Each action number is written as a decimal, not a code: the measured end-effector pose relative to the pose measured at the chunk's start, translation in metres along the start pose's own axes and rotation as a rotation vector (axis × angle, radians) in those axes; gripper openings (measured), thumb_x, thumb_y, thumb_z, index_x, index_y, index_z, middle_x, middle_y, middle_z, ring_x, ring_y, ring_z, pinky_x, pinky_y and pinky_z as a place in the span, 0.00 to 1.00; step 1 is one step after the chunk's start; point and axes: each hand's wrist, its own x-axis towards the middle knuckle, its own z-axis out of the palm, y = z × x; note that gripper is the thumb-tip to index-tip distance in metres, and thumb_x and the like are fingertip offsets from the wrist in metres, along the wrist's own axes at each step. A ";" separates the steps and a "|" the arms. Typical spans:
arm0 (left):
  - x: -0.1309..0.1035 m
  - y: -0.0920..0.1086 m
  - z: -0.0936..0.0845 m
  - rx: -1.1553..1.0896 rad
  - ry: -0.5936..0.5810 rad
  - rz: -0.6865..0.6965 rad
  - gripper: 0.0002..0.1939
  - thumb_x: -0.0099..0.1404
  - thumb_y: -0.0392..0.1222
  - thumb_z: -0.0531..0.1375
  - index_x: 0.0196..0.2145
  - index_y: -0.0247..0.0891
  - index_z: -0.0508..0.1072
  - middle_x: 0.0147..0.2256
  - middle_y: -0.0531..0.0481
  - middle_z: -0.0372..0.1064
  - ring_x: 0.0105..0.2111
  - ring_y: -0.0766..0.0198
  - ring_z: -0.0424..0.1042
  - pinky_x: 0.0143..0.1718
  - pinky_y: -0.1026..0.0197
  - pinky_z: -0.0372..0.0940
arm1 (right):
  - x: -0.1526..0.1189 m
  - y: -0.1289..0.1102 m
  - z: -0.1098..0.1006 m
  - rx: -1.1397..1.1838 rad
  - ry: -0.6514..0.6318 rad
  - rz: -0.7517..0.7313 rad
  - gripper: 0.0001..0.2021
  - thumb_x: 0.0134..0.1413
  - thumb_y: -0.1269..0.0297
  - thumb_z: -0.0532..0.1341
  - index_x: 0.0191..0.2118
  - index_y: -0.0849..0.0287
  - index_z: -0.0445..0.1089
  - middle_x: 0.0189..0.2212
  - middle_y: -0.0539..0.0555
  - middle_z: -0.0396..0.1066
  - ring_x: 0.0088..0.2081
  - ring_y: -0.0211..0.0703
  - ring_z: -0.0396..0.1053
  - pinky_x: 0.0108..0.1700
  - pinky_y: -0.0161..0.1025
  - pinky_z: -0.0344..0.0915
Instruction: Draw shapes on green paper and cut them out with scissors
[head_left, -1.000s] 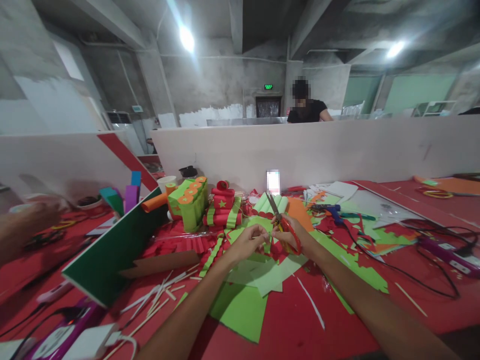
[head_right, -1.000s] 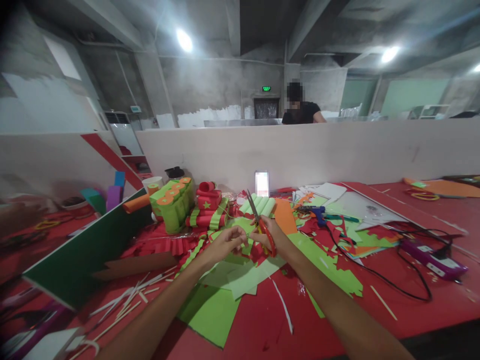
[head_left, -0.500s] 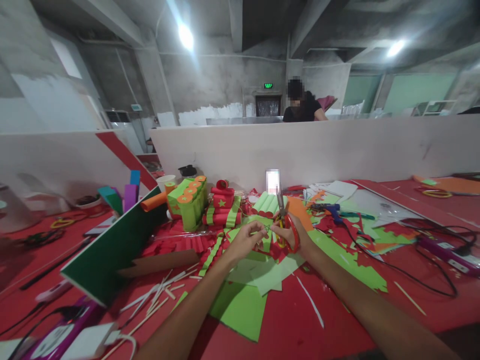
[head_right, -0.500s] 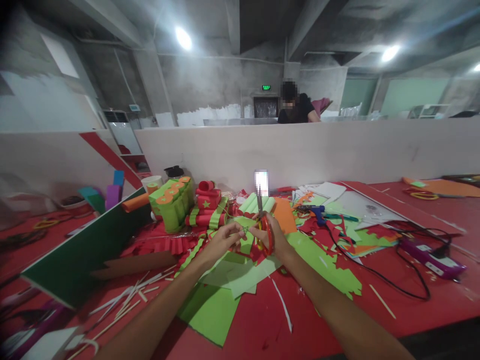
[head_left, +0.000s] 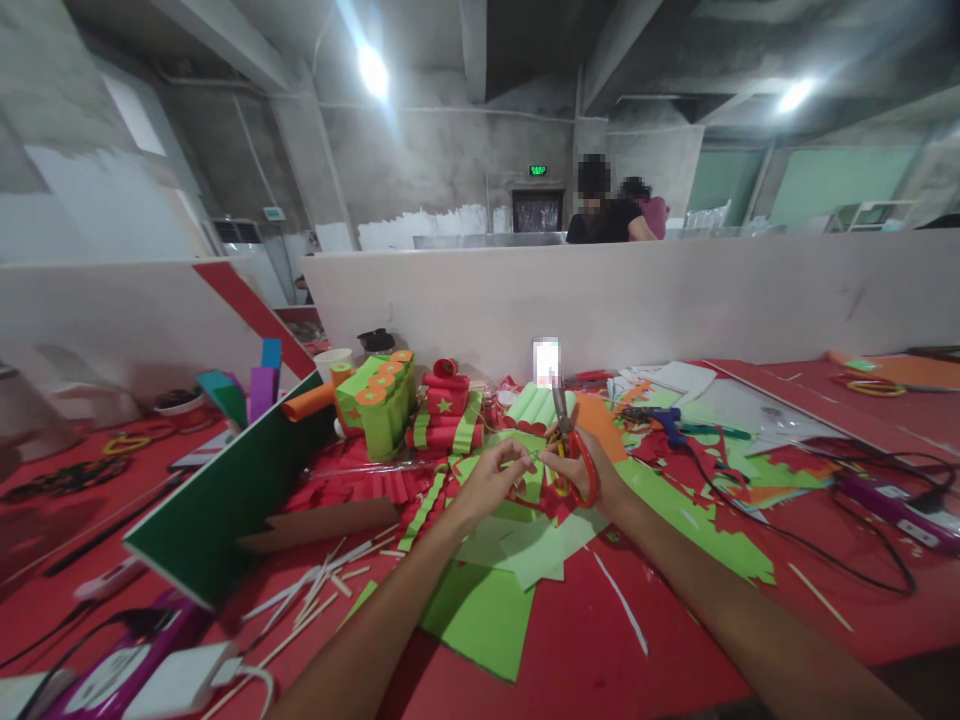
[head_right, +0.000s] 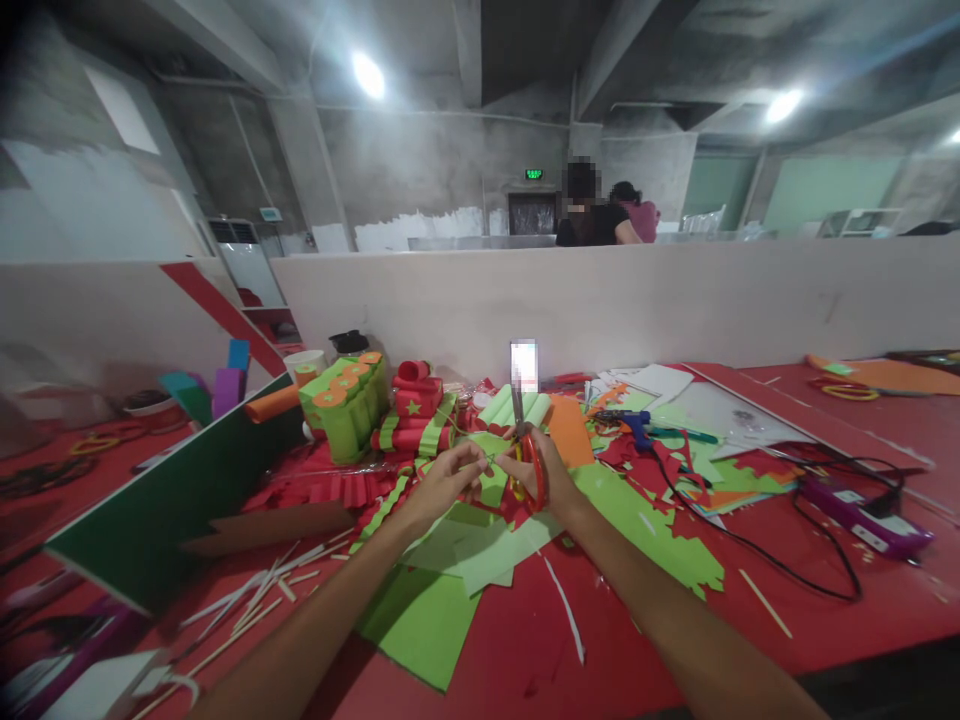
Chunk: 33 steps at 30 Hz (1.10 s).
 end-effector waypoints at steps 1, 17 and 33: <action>0.000 0.000 0.000 -0.002 0.000 -0.001 0.12 0.62 0.50 0.58 0.32 0.37 0.65 0.28 0.54 0.67 0.19 0.72 0.65 0.20 0.69 0.58 | 0.000 0.000 0.000 -0.003 0.003 -0.003 0.17 0.45 0.57 0.66 0.39 0.57 0.64 0.28 0.50 0.66 0.30 0.42 0.68 0.32 0.38 0.65; 0.004 0.001 -0.004 -0.136 0.197 0.028 0.11 0.60 0.47 0.58 0.30 0.39 0.61 0.30 0.54 0.67 0.19 0.73 0.65 0.19 0.69 0.57 | 0.000 -0.012 -0.012 -0.173 -0.184 0.052 0.18 0.55 0.48 0.59 0.42 0.57 0.64 0.26 0.47 0.63 0.25 0.37 0.60 0.27 0.33 0.60; 0.005 0.007 -0.007 -0.160 0.365 0.033 0.14 0.55 0.47 0.61 0.27 0.39 0.59 0.23 0.59 0.58 0.21 0.72 0.67 0.20 0.71 0.57 | 0.001 -0.014 -0.025 -0.390 -0.535 0.033 0.20 0.54 0.44 0.58 0.36 0.59 0.66 0.25 0.48 0.64 0.24 0.37 0.61 0.26 0.33 0.56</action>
